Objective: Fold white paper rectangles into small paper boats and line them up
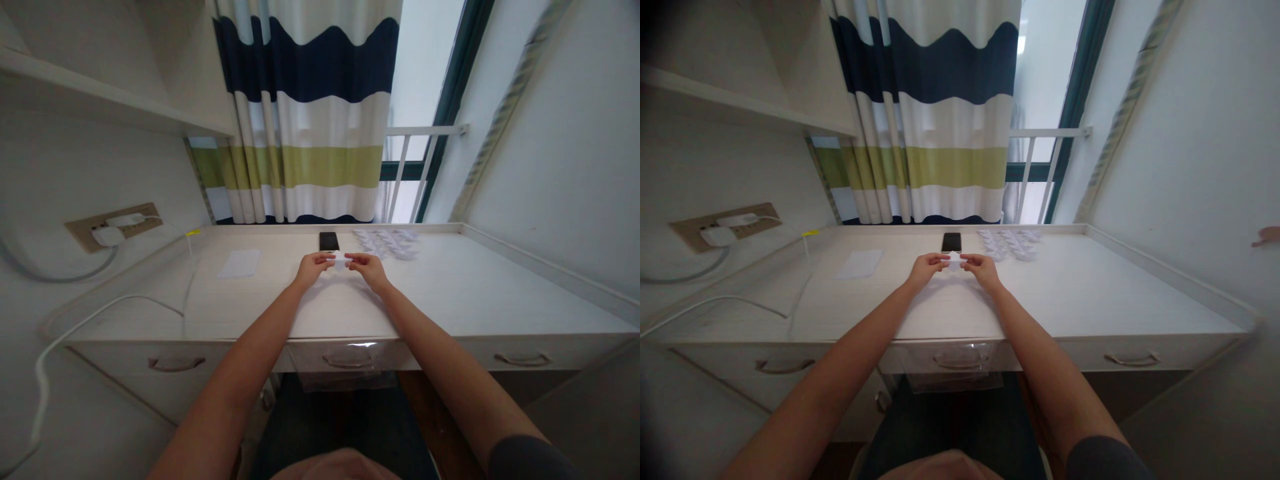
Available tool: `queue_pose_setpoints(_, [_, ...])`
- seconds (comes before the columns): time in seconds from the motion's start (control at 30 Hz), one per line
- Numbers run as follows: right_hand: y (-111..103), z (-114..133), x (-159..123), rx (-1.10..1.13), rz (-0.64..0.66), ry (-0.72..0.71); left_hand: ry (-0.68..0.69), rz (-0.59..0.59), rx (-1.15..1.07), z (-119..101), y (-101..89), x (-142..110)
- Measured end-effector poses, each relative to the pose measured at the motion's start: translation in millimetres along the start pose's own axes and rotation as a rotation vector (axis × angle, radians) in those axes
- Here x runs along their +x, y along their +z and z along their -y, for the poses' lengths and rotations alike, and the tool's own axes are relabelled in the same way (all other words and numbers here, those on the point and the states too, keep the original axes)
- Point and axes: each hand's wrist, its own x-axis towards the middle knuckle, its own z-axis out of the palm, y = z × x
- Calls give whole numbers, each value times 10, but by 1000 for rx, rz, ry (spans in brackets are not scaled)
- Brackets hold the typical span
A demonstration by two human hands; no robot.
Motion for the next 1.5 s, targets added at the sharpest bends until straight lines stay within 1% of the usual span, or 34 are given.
queue_pose_setpoints(0.2, [-17, -30, 22, -25, -13, 29, 3, -11, 36, -6, -1, -1])
queue_pose_setpoints(0.5, [-40, -54, 42, -107, -20, -2, -35, -25, 39, 37, -8, 32])
queue_pose_setpoints(0.63, [-43, -76, 60, -110, -29, -3, -4, -26, 46, 35, -7, 27])
queue_pose_setpoints(0.87, [-26, -34, 40, -95, -33, -29, 26, -12, 49, -4, -30, 14])
queue_pose_setpoints(0.93, [-25, -30, 33, -79, -30, -41, 10, -8, 25, -1, -33, 13])
queue_pose_setpoints(1.03, [-29, -27, 25, -65, 0, -56, -51, 4, -10, 16, -34, 10])
queue_pose_setpoints(1.1, [-32, -20, 18, -78, 18, -61, -74, 27, 4, 28, -33, 3])
queue_pose_setpoints(1.17, [-30, -10, 9, -105, 29, -67, -21, 40, 65, 35, -27, -10])
queue_pose_setpoints(1.27, [-20, 2, -1, -123, 26, -76, 143, 33, 201, 33, -7, -33])
queue_pose_setpoints(1.3, [-15, 4, -4, -119, 21, -79, 174, 34, 237, 32, 0, -39])
queue_pose_setpoints(1.33, [-11, 6, -6, -111, 15, -84, 186, 40, 265, 32, 7, -41])
queue_pose_setpoints(1.4, [-4, 10, -11, -92, 9, -95, 168, 58, 294, 39, 15, -39])
queue_pose_setpoints(1.5, [1, 21, -22, -89, 42, -90, 130, 67, 314, 64, 14, -23])
